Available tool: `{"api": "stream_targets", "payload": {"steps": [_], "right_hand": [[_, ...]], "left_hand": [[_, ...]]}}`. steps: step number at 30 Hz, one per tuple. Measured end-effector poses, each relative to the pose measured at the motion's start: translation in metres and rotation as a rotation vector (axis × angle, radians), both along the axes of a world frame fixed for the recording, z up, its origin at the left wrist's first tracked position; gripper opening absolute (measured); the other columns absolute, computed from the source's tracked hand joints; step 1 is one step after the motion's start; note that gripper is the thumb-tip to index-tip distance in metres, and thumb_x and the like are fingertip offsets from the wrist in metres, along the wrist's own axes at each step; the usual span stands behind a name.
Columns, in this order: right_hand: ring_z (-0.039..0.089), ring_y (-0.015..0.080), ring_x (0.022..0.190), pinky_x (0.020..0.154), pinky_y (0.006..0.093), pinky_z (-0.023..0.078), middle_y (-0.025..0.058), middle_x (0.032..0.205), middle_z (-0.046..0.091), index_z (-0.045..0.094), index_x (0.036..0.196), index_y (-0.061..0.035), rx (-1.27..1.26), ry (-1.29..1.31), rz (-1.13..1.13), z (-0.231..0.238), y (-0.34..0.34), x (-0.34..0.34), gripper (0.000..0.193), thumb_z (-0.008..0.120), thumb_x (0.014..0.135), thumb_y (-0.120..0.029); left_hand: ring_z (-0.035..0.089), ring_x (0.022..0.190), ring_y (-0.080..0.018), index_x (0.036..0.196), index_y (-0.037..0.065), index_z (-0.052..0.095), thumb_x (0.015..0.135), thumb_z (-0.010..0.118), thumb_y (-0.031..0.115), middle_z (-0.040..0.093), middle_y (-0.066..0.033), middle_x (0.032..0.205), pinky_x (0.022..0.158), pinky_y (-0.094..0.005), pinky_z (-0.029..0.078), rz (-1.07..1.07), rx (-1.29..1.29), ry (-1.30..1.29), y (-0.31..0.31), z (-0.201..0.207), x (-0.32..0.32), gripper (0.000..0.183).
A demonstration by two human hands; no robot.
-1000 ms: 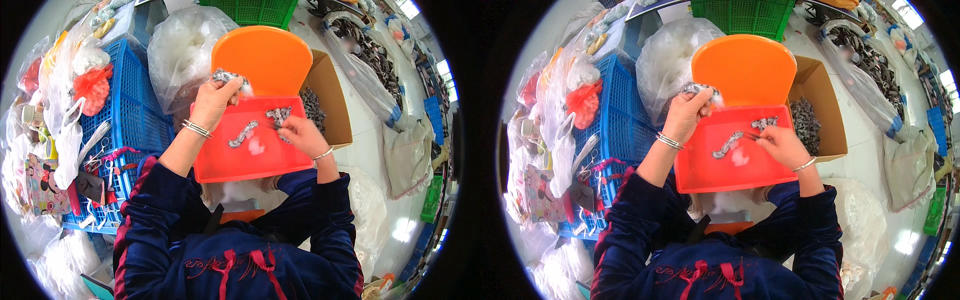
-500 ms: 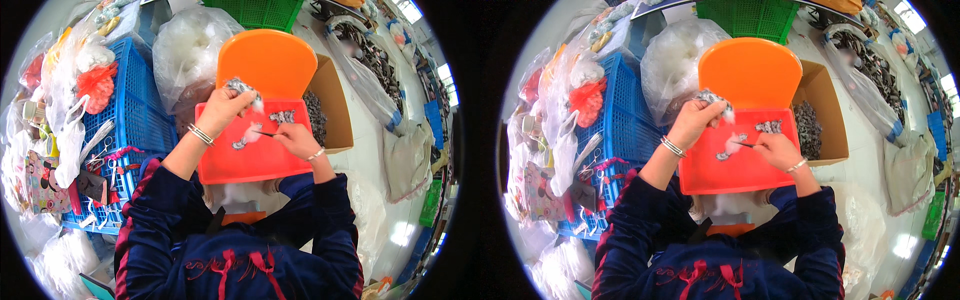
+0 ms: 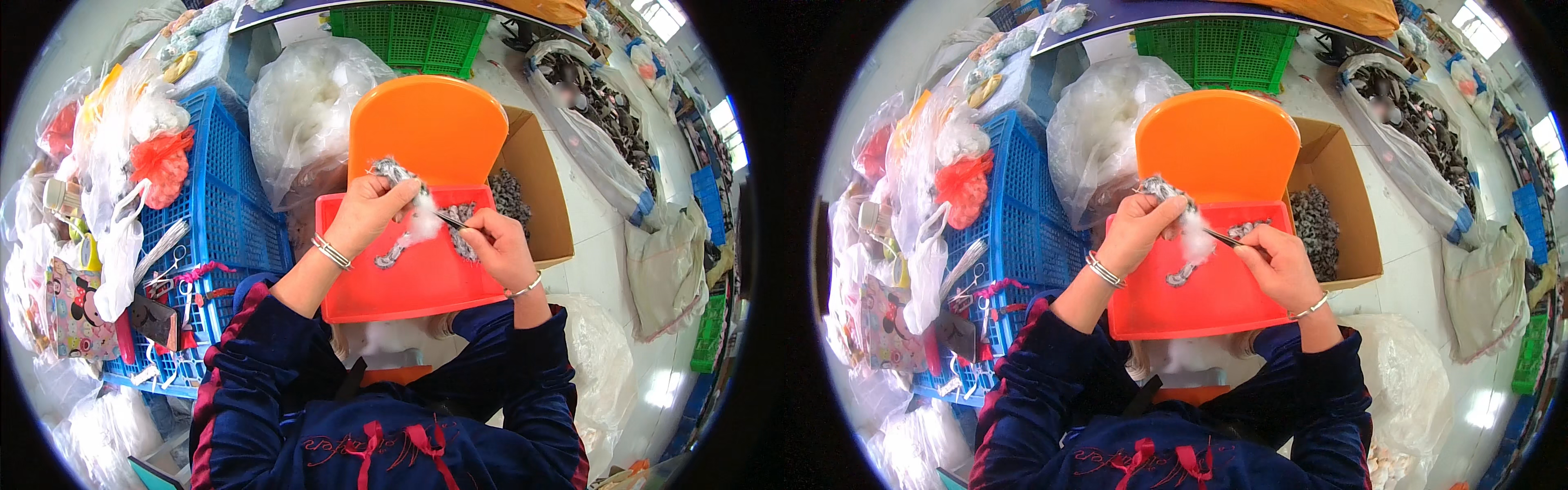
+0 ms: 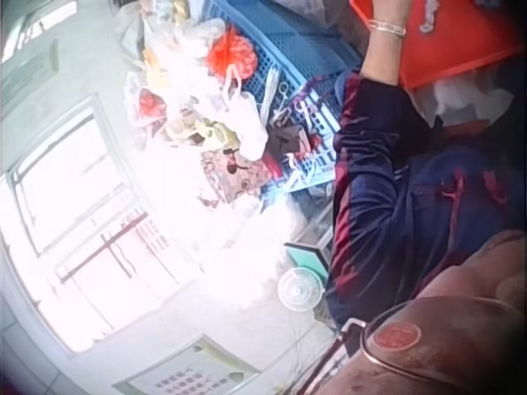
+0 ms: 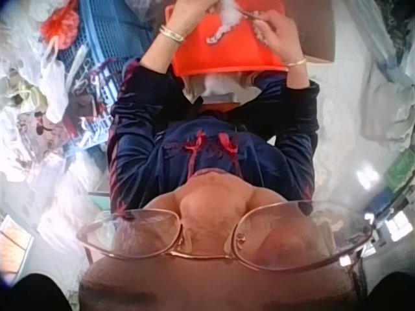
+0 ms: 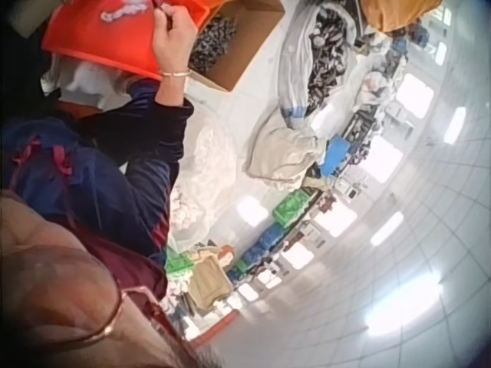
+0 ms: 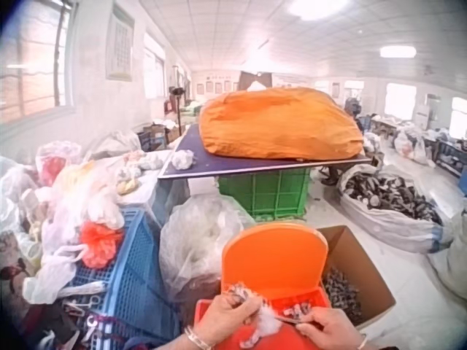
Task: The person uses scissors to cut a patterned fabric tube and then stuffs it with white cotton-like material. The person repeatedly cuts and stuffs multiple fabric pieces, placing the finished stuffed items into a red tray.
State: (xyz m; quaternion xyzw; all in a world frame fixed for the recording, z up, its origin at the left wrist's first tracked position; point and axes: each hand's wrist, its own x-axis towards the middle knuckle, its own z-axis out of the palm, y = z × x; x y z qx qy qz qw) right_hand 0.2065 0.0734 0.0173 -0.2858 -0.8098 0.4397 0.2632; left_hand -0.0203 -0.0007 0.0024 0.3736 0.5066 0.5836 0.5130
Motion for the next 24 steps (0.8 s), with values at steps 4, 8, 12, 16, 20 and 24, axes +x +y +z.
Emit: {"api": "stream_targets", "payload": {"steps": [4,8,12,16,20,24], "right_hand": [[0.046,0.0098,0.054,0.050,0.0249,0.037,0.0052,0.064,0.053,0.057,0.083,0.0022,0.004,-0.008,-0.002,0.001,-0.002,-0.002,0.010,0.064,0.086,-0.003],[0.046,0.0097,0.054,0.050,0.0249,0.037,0.0048,0.064,0.052,0.057,0.084,0.0018,-0.010,0.050,-0.029,0.002,-0.002,0.000,0.009,0.064,0.086,-0.004],[0.045,0.0093,0.054,0.050,0.0247,0.037,0.0043,0.065,0.051,0.057,0.084,0.0018,-0.019,0.027,-0.037,0.003,0.000,0.000,0.009,0.064,0.086,-0.004],[0.046,0.0089,0.056,0.052,0.0243,0.038,0.0040,0.067,0.053,0.057,0.084,0.0016,-0.026,0.021,-0.018,0.004,-0.001,-0.002,0.009,0.064,0.086,-0.004],[0.046,0.0085,0.058,0.053,0.0238,0.038,0.0036,0.068,0.053,0.057,0.084,0.0013,-0.053,0.040,-0.017,-0.001,-0.005,-0.006,0.009,0.064,0.086,-0.004],[0.047,0.0084,0.060,0.054,0.0237,0.039,0.0036,0.069,0.054,0.058,0.085,0.0011,-0.100,0.063,-0.033,-0.005,-0.007,-0.008,0.009,0.064,0.087,-0.005]], "left_hand": [[0.052,0.059,-0.0052,0.083,0.002,0.067,0.091,0.065,0.021,0.063,0.0001,0.070,0.056,-0.0213,0.041,-0.046,-0.025,0.010,-0.002,0.001,0.009,0.021],[0.052,0.060,-0.0052,0.087,0.002,0.068,0.090,0.066,0.018,0.062,0.0007,0.070,0.057,-0.0208,0.041,0.040,0.067,-0.024,0.001,0.009,0.004,0.017],[0.052,0.061,-0.0053,0.088,0.001,0.067,0.090,0.065,0.016,0.061,0.0009,0.070,0.059,-0.0207,0.041,0.028,0.064,-0.072,-0.001,0.011,0.005,0.015],[0.053,0.063,-0.0053,0.093,0.001,0.067,0.090,0.064,0.015,0.063,-0.0003,0.076,0.059,-0.0210,0.042,-0.045,0.019,-0.012,-0.004,0.010,0.011,0.014],[0.053,0.063,-0.0026,0.093,0.002,0.069,0.089,0.067,0.019,0.063,0.0027,0.073,0.056,-0.0190,0.042,-0.089,0.040,-0.003,-0.003,0.002,0.019,0.018],[0.053,0.064,-0.0034,0.094,0.002,0.069,0.089,0.067,0.018,0.063,0.0018,0.075,0.058,-0.0197,0.042,-0.065,0.028,-0.025,-0.005,0.009,0.021,0.017]]}}
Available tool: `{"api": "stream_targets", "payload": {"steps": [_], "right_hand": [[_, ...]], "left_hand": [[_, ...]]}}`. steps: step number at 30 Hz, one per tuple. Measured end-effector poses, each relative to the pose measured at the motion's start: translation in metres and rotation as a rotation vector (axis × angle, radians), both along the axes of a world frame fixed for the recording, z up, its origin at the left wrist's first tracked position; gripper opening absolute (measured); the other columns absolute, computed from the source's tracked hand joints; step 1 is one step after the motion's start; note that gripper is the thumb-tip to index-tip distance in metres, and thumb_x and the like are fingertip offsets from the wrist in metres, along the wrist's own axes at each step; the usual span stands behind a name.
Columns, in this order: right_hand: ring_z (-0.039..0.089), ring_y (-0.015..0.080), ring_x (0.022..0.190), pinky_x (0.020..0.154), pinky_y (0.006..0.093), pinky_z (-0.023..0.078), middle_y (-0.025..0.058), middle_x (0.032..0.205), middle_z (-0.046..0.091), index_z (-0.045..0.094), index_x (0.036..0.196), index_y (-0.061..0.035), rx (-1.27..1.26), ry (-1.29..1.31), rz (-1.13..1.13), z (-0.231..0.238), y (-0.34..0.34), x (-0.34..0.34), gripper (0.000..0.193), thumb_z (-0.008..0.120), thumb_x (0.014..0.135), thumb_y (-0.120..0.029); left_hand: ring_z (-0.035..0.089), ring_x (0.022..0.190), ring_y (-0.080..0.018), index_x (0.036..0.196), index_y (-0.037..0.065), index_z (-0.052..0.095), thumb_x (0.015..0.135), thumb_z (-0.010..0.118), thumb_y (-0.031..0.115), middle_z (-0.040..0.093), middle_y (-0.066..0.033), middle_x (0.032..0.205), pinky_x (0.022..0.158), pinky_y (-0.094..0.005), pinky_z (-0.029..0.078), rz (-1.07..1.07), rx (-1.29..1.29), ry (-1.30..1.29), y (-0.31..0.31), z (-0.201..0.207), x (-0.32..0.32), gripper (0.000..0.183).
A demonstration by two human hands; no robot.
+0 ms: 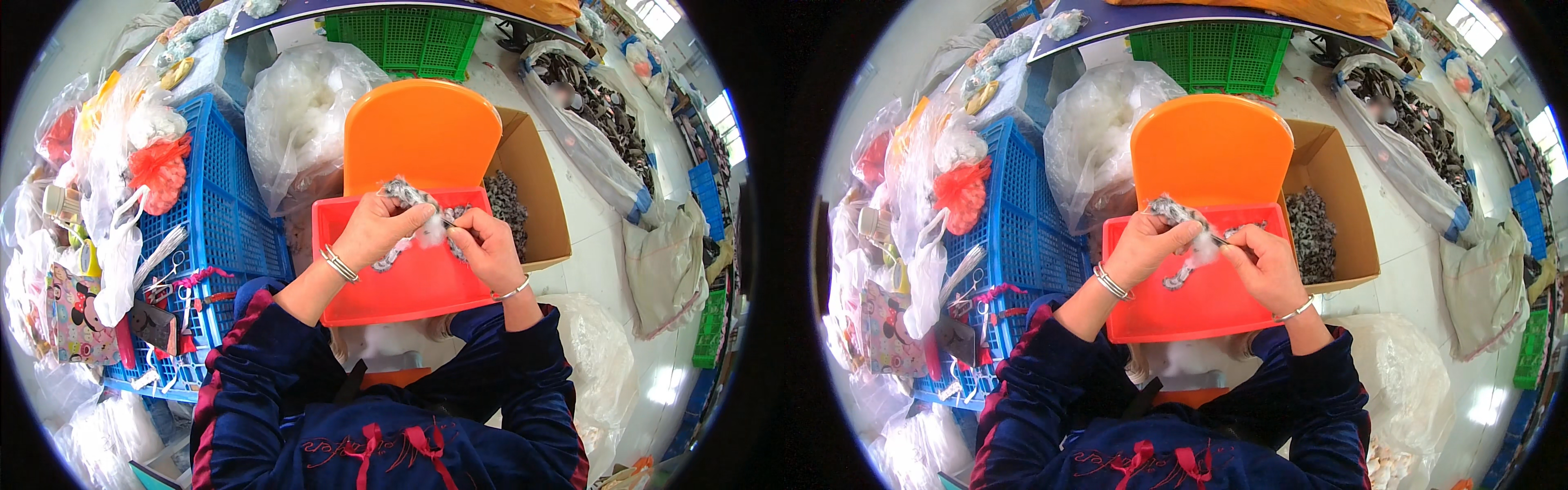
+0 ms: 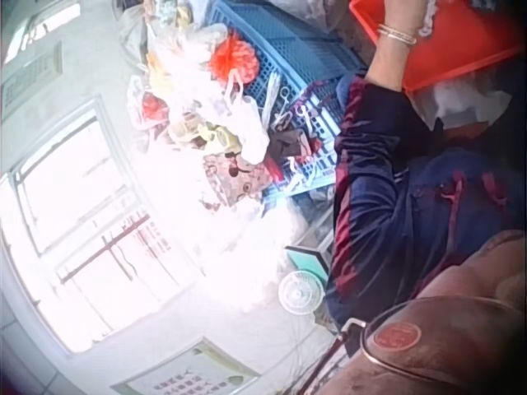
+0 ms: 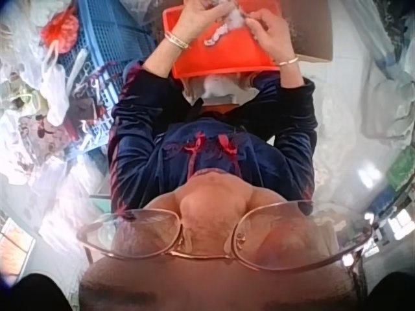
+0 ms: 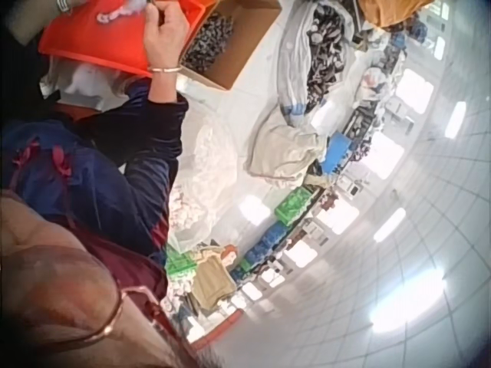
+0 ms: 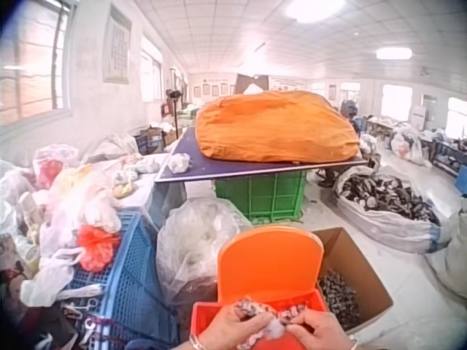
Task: The person uses scissors to cut a patterned fabric tube and then stuffs it with white cotton-like material. The person repeatedly cuts and stuffs multiple fabric pieces, placing the finished stuffed items into a red tray.
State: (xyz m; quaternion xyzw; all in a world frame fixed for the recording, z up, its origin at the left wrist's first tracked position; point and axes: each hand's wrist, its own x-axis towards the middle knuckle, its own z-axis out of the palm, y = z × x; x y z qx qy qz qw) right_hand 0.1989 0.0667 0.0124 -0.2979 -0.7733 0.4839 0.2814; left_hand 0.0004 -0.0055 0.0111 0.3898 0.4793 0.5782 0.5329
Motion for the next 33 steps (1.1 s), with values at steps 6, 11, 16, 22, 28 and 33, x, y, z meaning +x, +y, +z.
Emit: {"api": "stream_targets", "payload": {"steps": [6,11,16,22,28,33], "right_hand": [[0.047,0.0079,0.060,0.055,0.0236,0.039,0.0032,0.070,0.054,0.058,0.085,0.0012,-0.004,-0.045,-0.008,0.002,0.000,0.000,0.009,0.064,0.087,-0.005],[0.045,0.0063,0.060,0.054,0.0228,0.038,0.0016,0.069,0.052,0.058,0.086,0.0009,0.003,-0.005,-0.008,-0.001,-0.003,-0.001,0.009,0.064,0.088,-0.005],[0.045,0.0051,0.061,0.055,0.0223,0.038,0.0005,0.070,0.052,0.058,0.086,0.0005,-0.032,0.037,-0.052,-0.004,-0.004,-0.004,0.008,0.064,0.088,-0.004],[0.044,0.0040,0.062,0.056,0.0216,0.038,-0.0010,0.071,0.052,0.057,0.086,0.0006,-0.077,0.074,-0.028,-0.010,-0.006,-0.007,0.008,0.063,0.088,-0.004],[0.044,0.0043,0.062,0.055,0.0220,0.038,-0.0014,0.071,0.052,0.057,0.085,0.0003,-0.158,0.099,-0.017,-0.011,-0.005,-0.007,0.007,0.063,0.088,-0.003],[0.045,0.0060,0.060,0.054,0.0230,0.038,0.0012,0.070,0.053,0.058,0.086,0.0007,-0.046,0.045,-0.029,0.000,-0.004,-0.008,0.006,0.063,0.087,-0.003]], "left_hand": [[0.050,0.065,-0.0039,0.095,0.002,0.068,0.091,0.065,0.016,0.062,0.0026,0.077,0.059,-0.0206,0.042,0.118,0.059,-0.025,0.003,-0.005,-0.004,0.015],[0.048,0.066,-0.0012,0.091,0.004,0.068,0.091,0.065,0.017,0.059,0.0056,0.075,0.058,-0.0201,0.040,0.090,0.035,0.072,0.003,-0.008,-0.008,0.013],[0.049,0.064,-0.0039,0.090,0.003,0.069,0.091,0.065,0.018,0.061,0.0018,0.075,0.059,-0.0214,0.041,0.193,0.100,-0.144,0.003,-0.003,-0.004,0.016],[0.051,0.065,-0.0041,0.091,0.002,0.068,0.091,0.064,0.015,0.062,0.0014,0.077,0.060,-0.0198,0.041,0.069,-0.010,0.001,0.000,-0.005,0.002,0.013],[0.050,0.064,-0.0024,0.094,0.002,0.069,0.090,0.066,0.016,0.061,0.0032,0.076,0.056,-0.0191,0.040,0.101,0.036,-0.037,0.000,-0.006,0.009,0.015],[0.051,0.066,-0.0040,0.096,0.001,0.070,0.090,0.065,0.014,0.063,0.0013,0.076,0.060,-0.0197,0.042,0.213,0.057,-0.051,0.000,-0.005,0.003,0.016]]}}
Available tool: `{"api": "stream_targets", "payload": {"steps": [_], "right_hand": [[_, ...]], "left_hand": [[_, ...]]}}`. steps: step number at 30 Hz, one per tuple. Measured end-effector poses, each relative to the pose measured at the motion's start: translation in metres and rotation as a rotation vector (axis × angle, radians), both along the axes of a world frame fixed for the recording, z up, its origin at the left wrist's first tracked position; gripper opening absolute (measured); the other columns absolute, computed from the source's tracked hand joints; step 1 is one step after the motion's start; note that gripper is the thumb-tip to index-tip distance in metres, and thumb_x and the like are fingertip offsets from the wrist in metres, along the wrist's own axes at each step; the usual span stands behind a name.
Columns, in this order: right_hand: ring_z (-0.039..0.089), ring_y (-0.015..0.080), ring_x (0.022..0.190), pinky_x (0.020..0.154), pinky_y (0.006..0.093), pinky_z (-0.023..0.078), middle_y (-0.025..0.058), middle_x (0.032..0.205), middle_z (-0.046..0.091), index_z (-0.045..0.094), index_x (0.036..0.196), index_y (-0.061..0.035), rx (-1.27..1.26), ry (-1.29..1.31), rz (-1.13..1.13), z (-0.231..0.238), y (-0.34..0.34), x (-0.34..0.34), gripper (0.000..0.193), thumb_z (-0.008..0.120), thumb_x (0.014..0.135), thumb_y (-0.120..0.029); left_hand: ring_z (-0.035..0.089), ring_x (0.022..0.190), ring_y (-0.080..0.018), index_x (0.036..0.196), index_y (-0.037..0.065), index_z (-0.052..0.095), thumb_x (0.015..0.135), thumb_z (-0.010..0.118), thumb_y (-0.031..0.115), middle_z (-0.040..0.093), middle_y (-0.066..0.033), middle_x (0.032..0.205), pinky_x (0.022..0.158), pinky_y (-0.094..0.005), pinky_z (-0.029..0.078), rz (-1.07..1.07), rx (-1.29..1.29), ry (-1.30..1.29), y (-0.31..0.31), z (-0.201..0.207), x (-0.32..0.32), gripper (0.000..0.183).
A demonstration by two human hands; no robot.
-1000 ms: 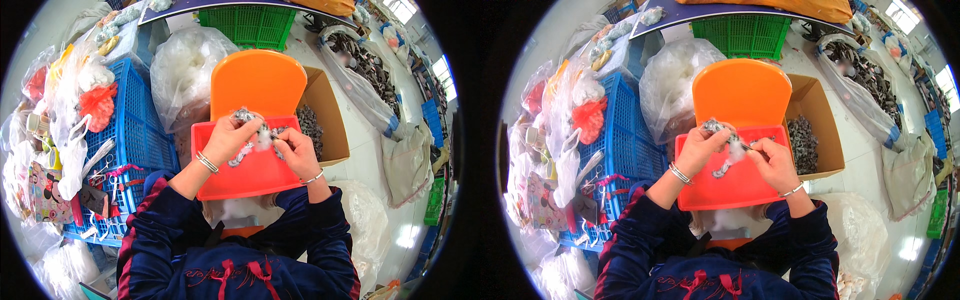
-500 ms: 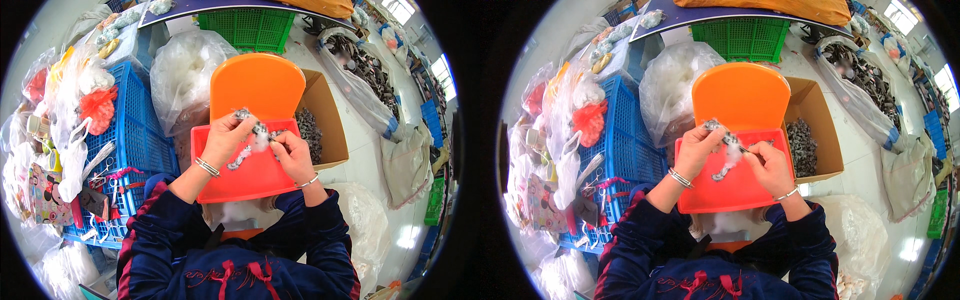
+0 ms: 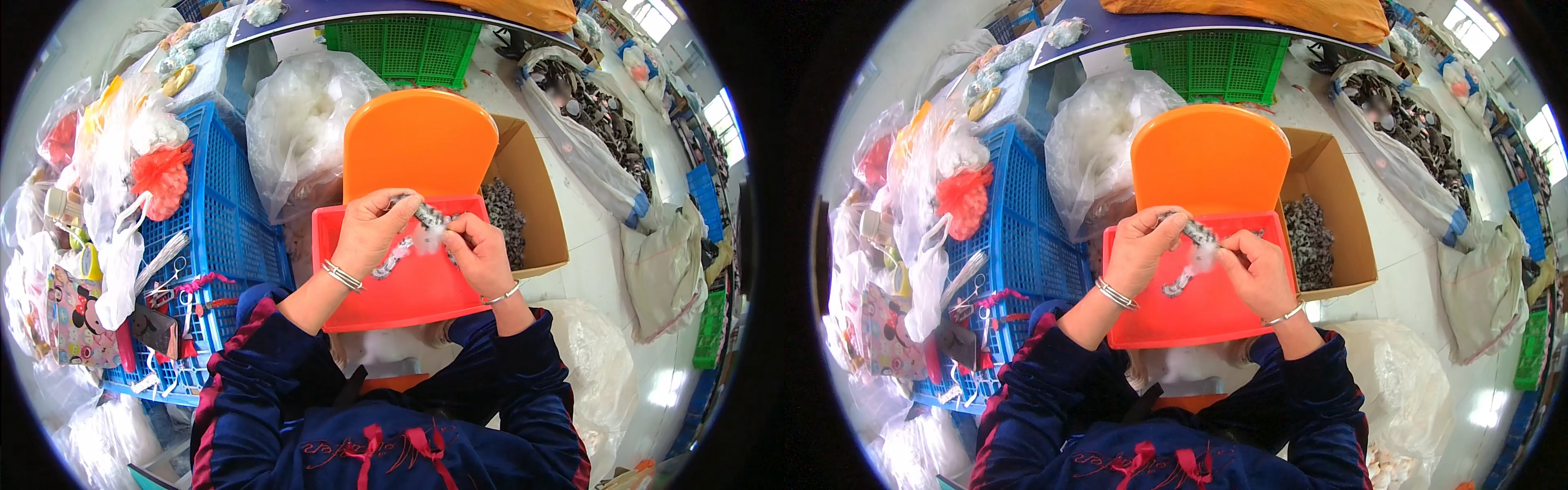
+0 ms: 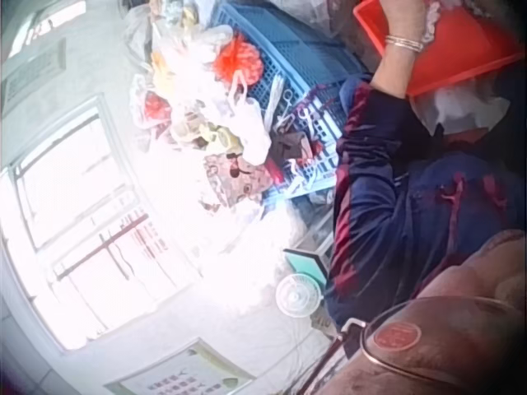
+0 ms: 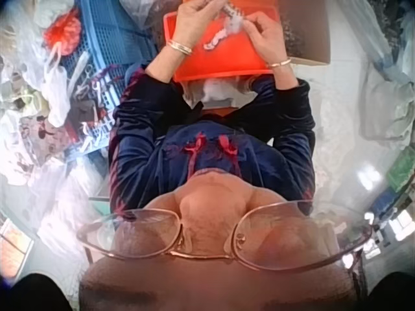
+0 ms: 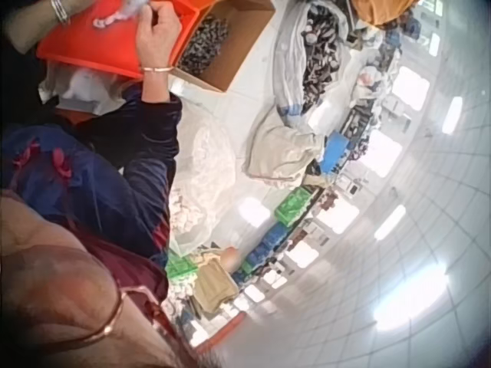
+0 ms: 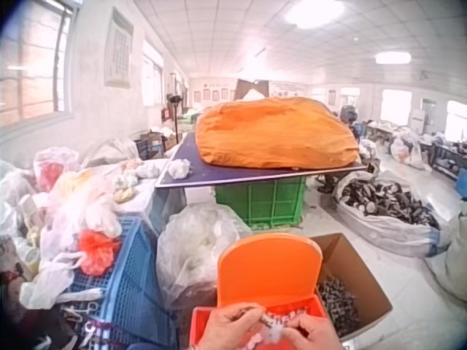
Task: The person uses scissors to cut a patterned fabric tube and then stuffs it with white cotton-like material. The person repeatedly cuts and stuffs multiple fabric pieces, placing the finished stuffed items into a red tray.
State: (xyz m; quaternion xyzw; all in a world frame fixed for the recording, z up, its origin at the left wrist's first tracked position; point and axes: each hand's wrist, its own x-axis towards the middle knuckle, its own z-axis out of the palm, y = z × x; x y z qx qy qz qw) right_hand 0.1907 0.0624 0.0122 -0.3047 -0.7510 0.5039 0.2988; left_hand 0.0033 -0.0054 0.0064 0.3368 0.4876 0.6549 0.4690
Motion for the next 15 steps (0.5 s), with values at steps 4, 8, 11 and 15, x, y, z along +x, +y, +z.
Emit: {"api": "stream_targets", "payload": {"steps": [4,8,11,15], "right_hand": [[0.046,0.0073,0.059,0.055,0.0233,0.038,0.0038,0.069,0.054,0.058,0.086,0.0013,0.231,-0.107,0.046,0.012,0.003,0.003,0.006,0.063,0.087,-0.002],[0.046,0.0061,0.060,0.055,0.0221,0.038,0.0009,0.070,0.053,0.057,0.084,0.0003,0.038,0.017,0.017,-0.002,-0.003,-0.003,0.007,0.062,0.087,-0.002],[0.046,0.0050,0.061,0.055,0.0210,0.037,-0.0016,0.071,0.053,0.056,0.083,-0.0012,-0.129,0.103,0.005,-0.013,-0.008,-0.008,0.007,0.061,0.088,-0.003],[0.046,0.0040,0.062,0.055,0.0201,0.038,-0.0033,0.072,0.052,0.056,0.084,-0.0025,-0.300,0.082,0.044,-0.016,-0.004,-0.010,0.010,0.059,0.091,-0.008]], "left_hand": [[0.050,0.064,-0.0035,0.093,0.001,0.070,0.090,0.064,0.014,0.062,0.0026,0.073,0.059,-0.0192,0.041,-0.135,-0.075,0.173,0.000,0.015,-0.011,0.015],[0.050,0.063,-0.0032,0.092,0.001,0.070,0.091,0.063,0.016,0.060,0.0037,0.072,0.059,-0.0191,0.041,-0.271,-0.041,0.086,0.000,0.016,-0.002,0.017],[0.050,0.064,-0.0029,0.091,0.001,0.070,0.092,0.062,0.017,0.061,0.0036,0.073,0.059,-0.0189,0.041,-0.257,-0.042,0.042,0.002,0.004,0.006,0.018],[0.051,0.064,-0.0032,0.090,0.003,0.070,0.092,0.062,0.019,0.062,0.0027,0.074,0.059,-0.0195,0.041,-0.231,-0.109,0.105,0.005,-0.003,0.004,0.018]]}}
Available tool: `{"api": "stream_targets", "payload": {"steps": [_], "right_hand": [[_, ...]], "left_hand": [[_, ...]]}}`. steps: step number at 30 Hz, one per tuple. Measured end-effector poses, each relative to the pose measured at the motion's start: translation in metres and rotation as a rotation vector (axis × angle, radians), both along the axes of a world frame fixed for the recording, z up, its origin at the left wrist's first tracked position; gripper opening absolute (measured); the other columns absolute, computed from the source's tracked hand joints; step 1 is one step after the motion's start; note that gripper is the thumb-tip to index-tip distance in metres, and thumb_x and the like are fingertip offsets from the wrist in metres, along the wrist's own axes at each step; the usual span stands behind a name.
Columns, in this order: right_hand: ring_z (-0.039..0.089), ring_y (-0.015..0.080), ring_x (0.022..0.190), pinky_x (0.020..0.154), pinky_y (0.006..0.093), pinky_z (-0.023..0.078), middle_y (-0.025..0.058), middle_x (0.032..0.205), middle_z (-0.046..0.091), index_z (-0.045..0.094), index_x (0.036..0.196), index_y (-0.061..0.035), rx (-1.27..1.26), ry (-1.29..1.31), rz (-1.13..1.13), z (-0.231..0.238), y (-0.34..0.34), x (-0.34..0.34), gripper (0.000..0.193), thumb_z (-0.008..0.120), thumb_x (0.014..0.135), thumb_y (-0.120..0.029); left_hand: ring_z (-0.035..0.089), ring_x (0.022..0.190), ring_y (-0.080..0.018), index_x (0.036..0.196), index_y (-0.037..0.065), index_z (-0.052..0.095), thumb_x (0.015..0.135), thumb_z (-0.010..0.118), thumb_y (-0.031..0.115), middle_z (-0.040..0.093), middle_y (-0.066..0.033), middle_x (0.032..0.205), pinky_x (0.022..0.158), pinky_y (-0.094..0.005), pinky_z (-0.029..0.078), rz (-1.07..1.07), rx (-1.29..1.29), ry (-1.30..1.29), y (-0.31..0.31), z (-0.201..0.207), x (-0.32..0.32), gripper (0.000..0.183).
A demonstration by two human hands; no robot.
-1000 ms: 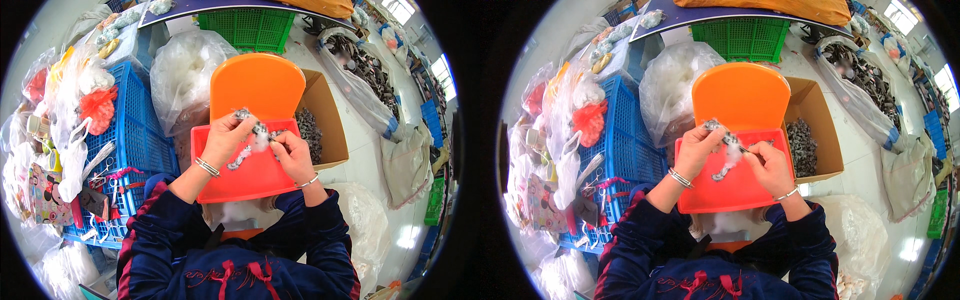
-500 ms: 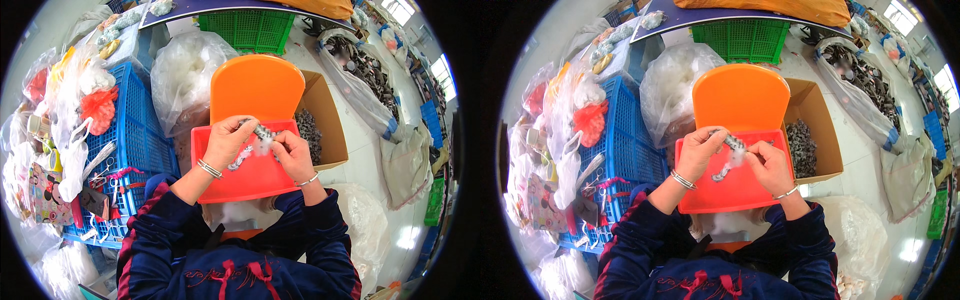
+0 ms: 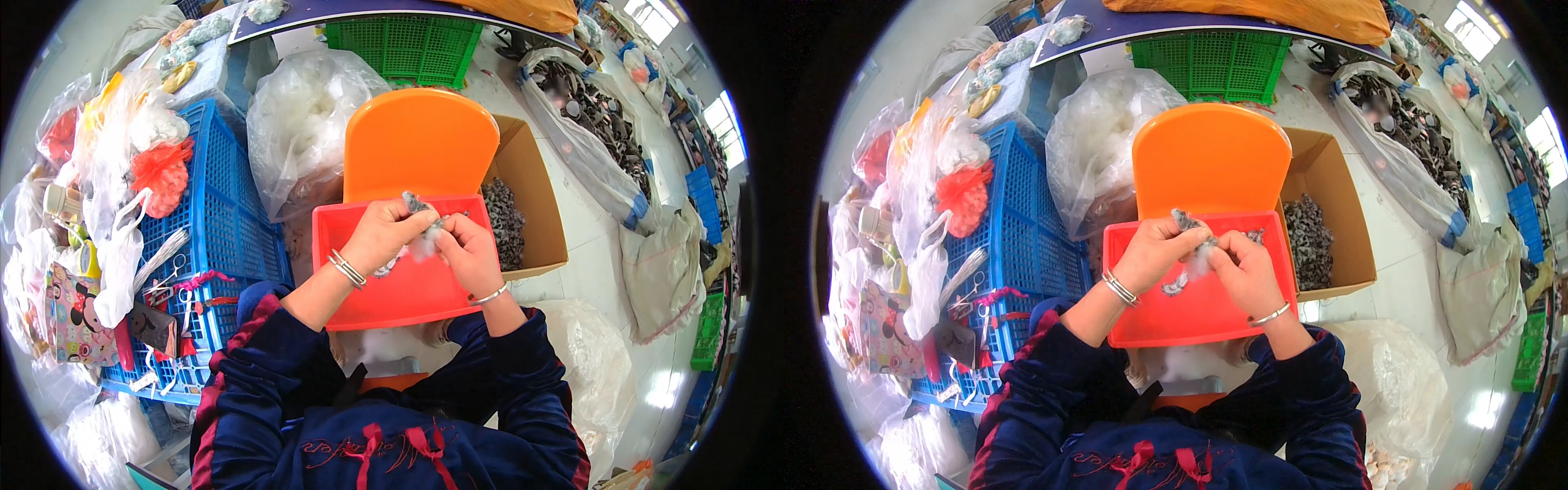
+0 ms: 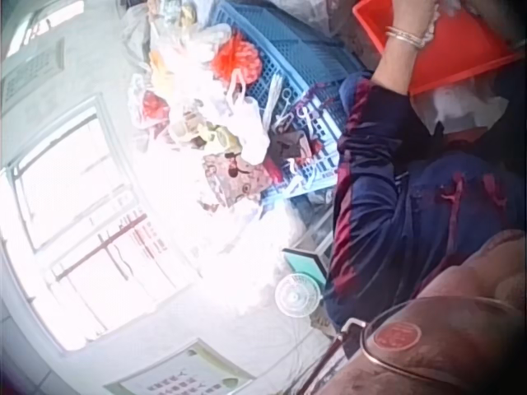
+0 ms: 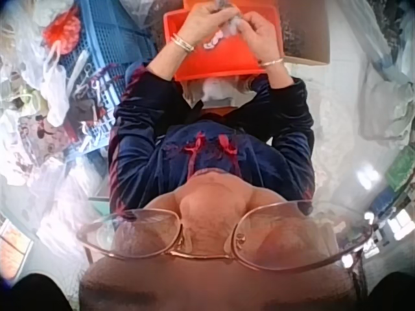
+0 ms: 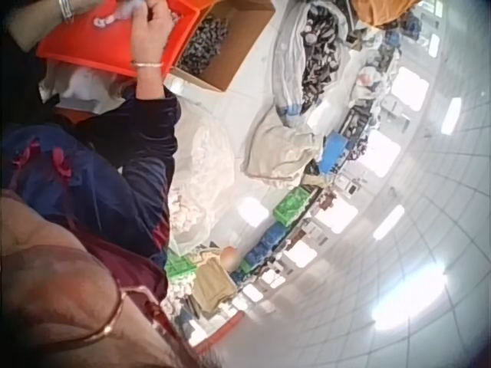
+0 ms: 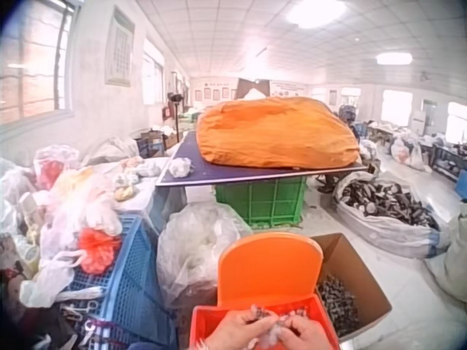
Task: The person uses scissors to cut a patterned fabric tube and then stuffs it with white cotton-like material. The person repeatedly cuts and stuffs multiple fabric pieces, placing the finished stuffed items into a red tray.
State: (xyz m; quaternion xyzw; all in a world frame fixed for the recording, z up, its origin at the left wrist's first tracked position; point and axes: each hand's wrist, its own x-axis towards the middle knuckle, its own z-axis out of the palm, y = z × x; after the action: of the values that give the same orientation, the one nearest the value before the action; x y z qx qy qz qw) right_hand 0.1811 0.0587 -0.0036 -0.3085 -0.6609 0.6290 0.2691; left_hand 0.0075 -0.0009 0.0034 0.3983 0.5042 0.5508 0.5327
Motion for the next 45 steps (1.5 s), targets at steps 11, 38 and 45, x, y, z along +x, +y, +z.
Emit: {"api": "stream_targets", "payload": {"steps": [11,38,45], "right_hand": [[0.037,0.0002,0.055,0.048,0.0168,0.028,-0.0067,0.068,0.043,0.056,0.089,-0.0040,-0.274,0.050,0.002,0.015,0.036,0.025,0.014,0.057,0.095,-0.017],[0.038,0.0029,0.051,0.047,0.0197,0.031,-0.0034,0.069,0.049,0.057,0.095,-0.0010,-0.156,0.230,-0.296,0.007,0.054,0.016,0.013,0.057,0.095,-0.014],[0.047,0.0064,0.058,0.051,0.0236,0.040,0.0024,0.076,0.054,0.054,0.099,0.0003,0.335,0.058,-0.232,0.000,0.028,0.007,0.014,0.055,0.095,-0.013]], "left_hand": [[0.061,0.081,-0.0099,0.092,0.002,0.066,0.096,0.054,0.025,0.068,-0.0027,0.087,0.078,-0.0262,0.048,-0.220,-0.062,-0.031,0.001,-0.003,-0.017,0.026],[0.058,0.075,-0.0207,0.088,0.003,0.053,0.100,0.041,0.026,0.055,-0.0073,0.080,0.086,-0.0385,0.052,-0.476,-0.146,-0.441,-0.009,-0.016,0.017,0.028],[0.064,0.099,-0.0289,0.108,-0.001,0.056,0.099,0.043,0.023,0.064,-0.0155,0.104,0.088,-0.0400,0.051,0.053,0.028,-0.614,0.004,-0.011,-0.002,0.028]]}}
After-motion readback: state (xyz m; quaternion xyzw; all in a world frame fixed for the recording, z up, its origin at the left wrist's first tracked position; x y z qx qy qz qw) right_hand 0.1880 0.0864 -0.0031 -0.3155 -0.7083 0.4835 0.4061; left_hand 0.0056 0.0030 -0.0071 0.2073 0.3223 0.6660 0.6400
